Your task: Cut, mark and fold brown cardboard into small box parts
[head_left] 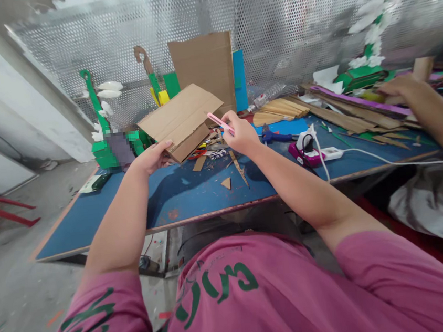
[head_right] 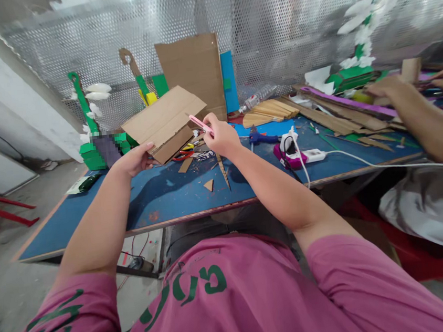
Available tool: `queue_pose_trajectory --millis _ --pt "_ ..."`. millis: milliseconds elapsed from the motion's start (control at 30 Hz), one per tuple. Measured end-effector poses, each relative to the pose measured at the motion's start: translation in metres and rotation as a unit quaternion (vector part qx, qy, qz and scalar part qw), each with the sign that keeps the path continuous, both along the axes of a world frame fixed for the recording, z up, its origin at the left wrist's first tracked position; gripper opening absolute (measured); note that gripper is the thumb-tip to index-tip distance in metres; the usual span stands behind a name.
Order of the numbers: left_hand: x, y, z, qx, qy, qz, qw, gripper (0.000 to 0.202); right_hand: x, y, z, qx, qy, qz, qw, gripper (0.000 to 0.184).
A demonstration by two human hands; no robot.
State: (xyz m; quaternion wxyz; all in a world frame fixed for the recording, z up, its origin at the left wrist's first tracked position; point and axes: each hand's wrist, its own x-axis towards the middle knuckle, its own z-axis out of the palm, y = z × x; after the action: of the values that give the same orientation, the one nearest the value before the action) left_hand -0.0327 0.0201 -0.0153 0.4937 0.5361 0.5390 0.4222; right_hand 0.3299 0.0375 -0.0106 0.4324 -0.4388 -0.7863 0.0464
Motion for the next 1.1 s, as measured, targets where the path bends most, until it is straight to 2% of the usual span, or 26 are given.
queue_pose_trajectory --millis 233,333,433,567,700,833,967,1033,1100 --pt "-0.001 0.000 0.000 0.015 0.015 0.015 1.000 0.067 0.000 0.007 -0.004 0.063 0.043 0.055 0.996 0.019" --pt "-0.003 0.002 0.000 0.002 0.017 -0.002 1.000 0.070 0.000 0.007 -0.002 0.066 0.084 0.065 0.992 0.031" --pt "-0.005 0.002 0.001 -0.023 0.013 -0.046 0.999 0.076 0.001 0.004 0.001 0.068 0.131 0.098 0.984 0.043" --pt "-0.010 -0.001 -0.001 -0.054 -0.007 -0.112 0.992 0.086 0.001 0.005 0.001 0.081 0.186 0.147 0.968 0.044" --pt "-0.017 -0.003 -0.007 -0.068 -0.005 -0.133 0.989 0.081 -0.001 0.007 -0.005 0.048 0.219 0.191 0.956 0.044" --pt "-0.025 -0.001 -0.012 -0.059 -0.024 -0.135 0.989 0.077 -0.003 0.005 -0.005 0.065 0.210 0.241 0.945 0.053" --pt "-0.034 0.001 -0.016 -0.068 -0.015 -0.141 0.988 0.075 0.003 0.000 0.000 0.123 0.230 0.182 0.948 0.040" --pt "-0.036 0.003 -0.019 -0.069 0.017 -0.155 0.985 0.077 0.007 -0.001 0.003 0.152 0.261 0.147 0.942 0.039" --pt "-0.038 0.006 -0.022 -0.039 0.059 -0.179 0.981 0.078 0.009 -0.001 0.006 0.161 0.288 0.140 0.934 0.040"
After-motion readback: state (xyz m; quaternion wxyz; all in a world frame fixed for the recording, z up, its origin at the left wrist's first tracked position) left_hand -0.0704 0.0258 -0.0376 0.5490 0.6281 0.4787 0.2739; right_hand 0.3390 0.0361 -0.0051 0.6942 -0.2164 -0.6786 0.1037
